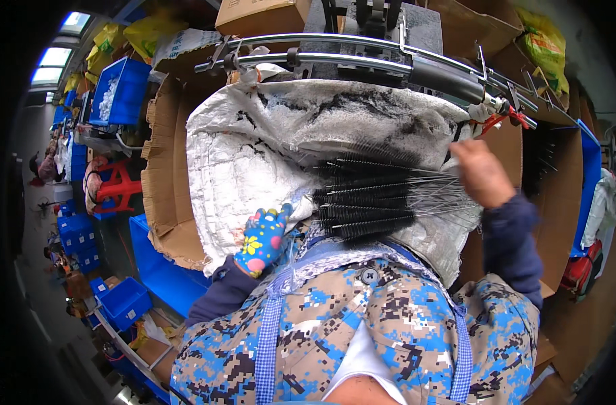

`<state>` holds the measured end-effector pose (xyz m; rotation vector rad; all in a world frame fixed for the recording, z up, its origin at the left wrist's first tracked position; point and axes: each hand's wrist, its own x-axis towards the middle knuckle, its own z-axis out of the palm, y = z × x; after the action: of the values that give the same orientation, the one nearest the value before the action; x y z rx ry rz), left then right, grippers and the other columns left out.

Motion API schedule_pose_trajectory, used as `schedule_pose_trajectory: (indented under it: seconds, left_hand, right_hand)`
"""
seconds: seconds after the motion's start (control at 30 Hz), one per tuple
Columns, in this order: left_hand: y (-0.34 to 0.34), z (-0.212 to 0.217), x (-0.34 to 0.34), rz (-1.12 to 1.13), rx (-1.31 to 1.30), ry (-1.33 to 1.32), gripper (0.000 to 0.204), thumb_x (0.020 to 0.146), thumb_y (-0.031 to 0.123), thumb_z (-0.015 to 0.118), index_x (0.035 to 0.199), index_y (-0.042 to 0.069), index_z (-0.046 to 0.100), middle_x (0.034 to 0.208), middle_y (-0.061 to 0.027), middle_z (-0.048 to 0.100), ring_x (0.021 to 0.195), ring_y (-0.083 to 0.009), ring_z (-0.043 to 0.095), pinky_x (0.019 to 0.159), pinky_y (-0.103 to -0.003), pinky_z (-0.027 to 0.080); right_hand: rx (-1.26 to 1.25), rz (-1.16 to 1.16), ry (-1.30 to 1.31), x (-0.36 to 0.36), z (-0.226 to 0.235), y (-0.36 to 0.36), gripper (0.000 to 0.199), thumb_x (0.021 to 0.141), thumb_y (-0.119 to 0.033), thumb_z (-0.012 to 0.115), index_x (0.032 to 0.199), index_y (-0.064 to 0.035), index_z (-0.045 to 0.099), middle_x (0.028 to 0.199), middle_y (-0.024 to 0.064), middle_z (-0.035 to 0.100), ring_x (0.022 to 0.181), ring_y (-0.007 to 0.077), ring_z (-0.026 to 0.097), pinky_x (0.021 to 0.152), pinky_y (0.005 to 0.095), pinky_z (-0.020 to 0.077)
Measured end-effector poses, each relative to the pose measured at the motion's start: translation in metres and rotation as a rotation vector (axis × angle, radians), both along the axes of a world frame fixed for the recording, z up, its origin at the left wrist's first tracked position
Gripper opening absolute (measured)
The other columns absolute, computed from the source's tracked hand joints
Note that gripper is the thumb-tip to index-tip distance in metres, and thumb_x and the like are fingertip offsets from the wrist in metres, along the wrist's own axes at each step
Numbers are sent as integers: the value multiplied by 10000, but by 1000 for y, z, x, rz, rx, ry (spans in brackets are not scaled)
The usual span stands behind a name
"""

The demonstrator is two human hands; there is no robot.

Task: Operating a mechanical fixture to assemble or process small wire brushes.

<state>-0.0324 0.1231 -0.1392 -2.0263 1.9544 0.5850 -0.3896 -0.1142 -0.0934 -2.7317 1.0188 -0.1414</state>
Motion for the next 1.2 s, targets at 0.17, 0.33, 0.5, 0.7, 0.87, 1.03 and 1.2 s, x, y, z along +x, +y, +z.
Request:
schedule_pose_trajectory:
  seconds: [0.17,0.33,0.5,0.7,0.87,1.03,1.2]
  left_hand:
    - [3,16,35,6,-45,586,523,627,123,626,1140,51,562,973,-180,605,957,-344,557,809,-406,448]
    - [38,77,96,-81,126,862,582,578,75,621,1158,116,580,988,-132,615,898,-324,559,828,-400,436]
    - [98,-49,88,36,52,985,588,645,358,609,1164,85,555,1104,-174,573,1045,-347,510,901,-414,378]
    - [65,47,137,177,264,1253,707,689,309,744,1290,85,445,1263,-157,484,1168,-284,454,982,-372,350]
    - [66,-4,230,997,-342,694,892,718,315,739,1390,41,220,1365,-187,357,1226,-259,383,984,-304,328]
    - [64,-17,178,778,-255,868,535,842,243,546,1309,57,365,1095,-154,569,996,-264,571,817,-358,444]
    - [47,51,194,549,54,861,660,759,165,538,1321,-62,279,1182,-287,470,954,-377,567,795,-441,454]
  right_hand:
    - [195,145,2,58,-41,20,447,686,46,522,1128,8,468,898,205,556,828,390,554,742,413,468]
    - [281,153,-17,74,-49,-13,278,751,-55,542,1019,19,551,969,217,591,883,394,562,733,418,473]
    - [-117,155,501,96,-70,52,146,754,-70,485,870,-56,572,808,141,596,757,323,605,635,407,507]
    - [-31,116,697,122,-11,57,139,747,-128,506,705,-45,609,714,177,618,692,336,624,597,429,505]
    - [100,215,938,153,44,54,149,732,-143,525,674,-51,627,686,172,622,680,339,627,587,430,501]
    - [49,406,779,309,135,71,158,728,-92,551,866,-22,578,764,159,589,689,328,578,615,423,469]
    - [56,878,104,495,105,105,476,727,-105,585,1187,-25,490,1112,131,532,1110,307,469,921,442,370]
